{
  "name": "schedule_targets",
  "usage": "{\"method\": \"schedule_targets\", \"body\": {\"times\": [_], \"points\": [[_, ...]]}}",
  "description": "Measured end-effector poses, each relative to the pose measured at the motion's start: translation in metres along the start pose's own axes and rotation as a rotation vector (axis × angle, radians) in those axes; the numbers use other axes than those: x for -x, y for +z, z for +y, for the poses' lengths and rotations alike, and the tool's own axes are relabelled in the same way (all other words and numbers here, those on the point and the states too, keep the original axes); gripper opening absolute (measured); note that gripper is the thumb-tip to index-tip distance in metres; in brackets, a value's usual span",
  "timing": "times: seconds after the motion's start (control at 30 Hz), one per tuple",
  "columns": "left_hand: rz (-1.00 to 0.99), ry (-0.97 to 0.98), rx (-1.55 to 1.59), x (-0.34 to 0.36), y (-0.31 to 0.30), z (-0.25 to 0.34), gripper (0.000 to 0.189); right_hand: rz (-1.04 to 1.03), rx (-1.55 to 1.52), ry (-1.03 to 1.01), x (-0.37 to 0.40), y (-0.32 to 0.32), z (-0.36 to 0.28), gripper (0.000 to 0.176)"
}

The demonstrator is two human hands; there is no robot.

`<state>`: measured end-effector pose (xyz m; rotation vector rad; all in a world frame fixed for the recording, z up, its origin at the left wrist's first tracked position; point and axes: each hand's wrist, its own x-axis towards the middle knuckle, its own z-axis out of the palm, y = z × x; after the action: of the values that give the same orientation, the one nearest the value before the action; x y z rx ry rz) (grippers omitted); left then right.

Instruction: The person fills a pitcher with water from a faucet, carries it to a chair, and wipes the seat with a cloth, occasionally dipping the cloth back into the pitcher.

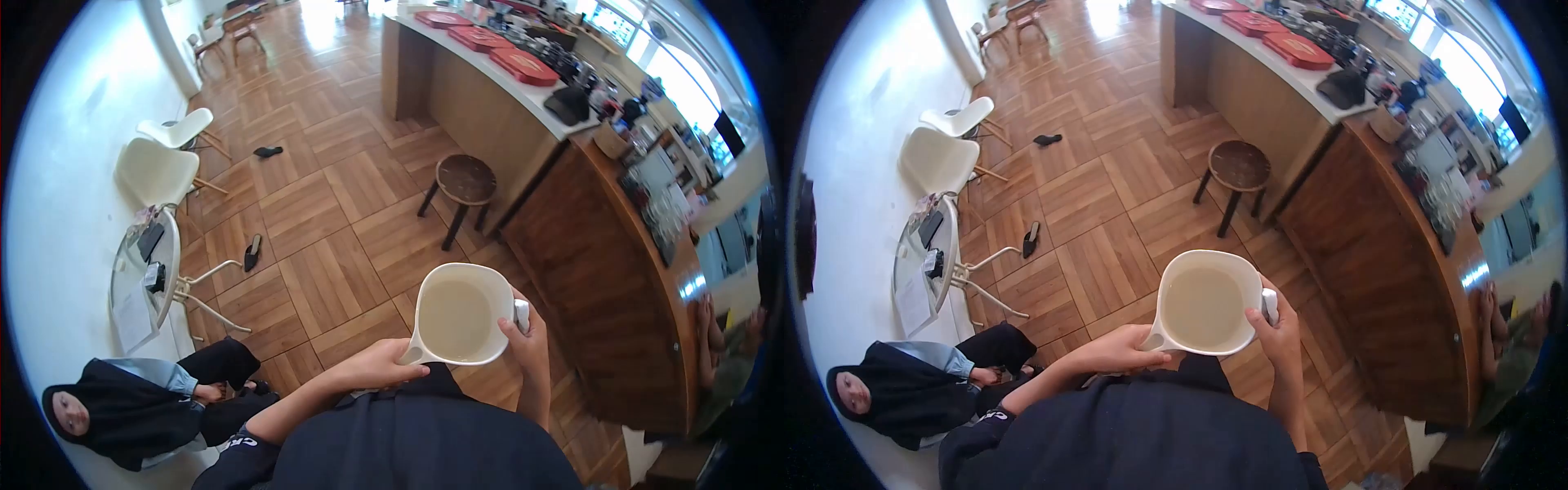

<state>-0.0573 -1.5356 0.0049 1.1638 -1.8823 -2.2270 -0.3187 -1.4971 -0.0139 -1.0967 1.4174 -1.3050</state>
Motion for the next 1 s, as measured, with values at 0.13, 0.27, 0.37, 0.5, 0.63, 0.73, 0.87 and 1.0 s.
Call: {"method": "schedule_targets", "body": {"times": [0.13,0.27,0.37,0.5,0.63,0.73,0.87,1.0], "points": [[0.171,-0.026,0.199,-0.011,-0.034,0.018,0.029,-0.116,0.017,0.002,-0.075,0.002,0.003,0.047],[0.327,-0.004,0.287,-0.028,-0.068,0.023,0.029,-0.185,0.002,-0.038,-0.16,0.005,-0.01,0.051],[0.401,-0.002,0.376,-0.036,-0.094,0.028,0.034,-0.225,-0.088,-0.042,-0.221,0.023,-0.02,0.048],[0.573,0.035,0.451,-0.043,-0.128,0.026,0.032,-0.345,-0.208,-0.072,-0.284,0.063,-0.04,0.035],[0.676,0.027,0.523,-0.044,-0.171,0.022,0.021,-0.517,-0.112,-0.139,-0.33,0.117,-0.055,0.029],[0.703,0.066,0.541,-0.041,-0.211,0.01,0.021,-0.591,-0.14,-0.116,-0.357,0.16,-0.054,0.028],[0.766,0.076,0.523,-0.027,-0.278,-0.005,0.021,-0.7,-0.361,0.0,-0.397,0.231,-0.052,0.034],[0.841,0.137,0.376,-0.018,-0.34,-0.032,0.025,-0.793,-0.625,0.188,-0.435,0.306,-0.063,0.046]]}}
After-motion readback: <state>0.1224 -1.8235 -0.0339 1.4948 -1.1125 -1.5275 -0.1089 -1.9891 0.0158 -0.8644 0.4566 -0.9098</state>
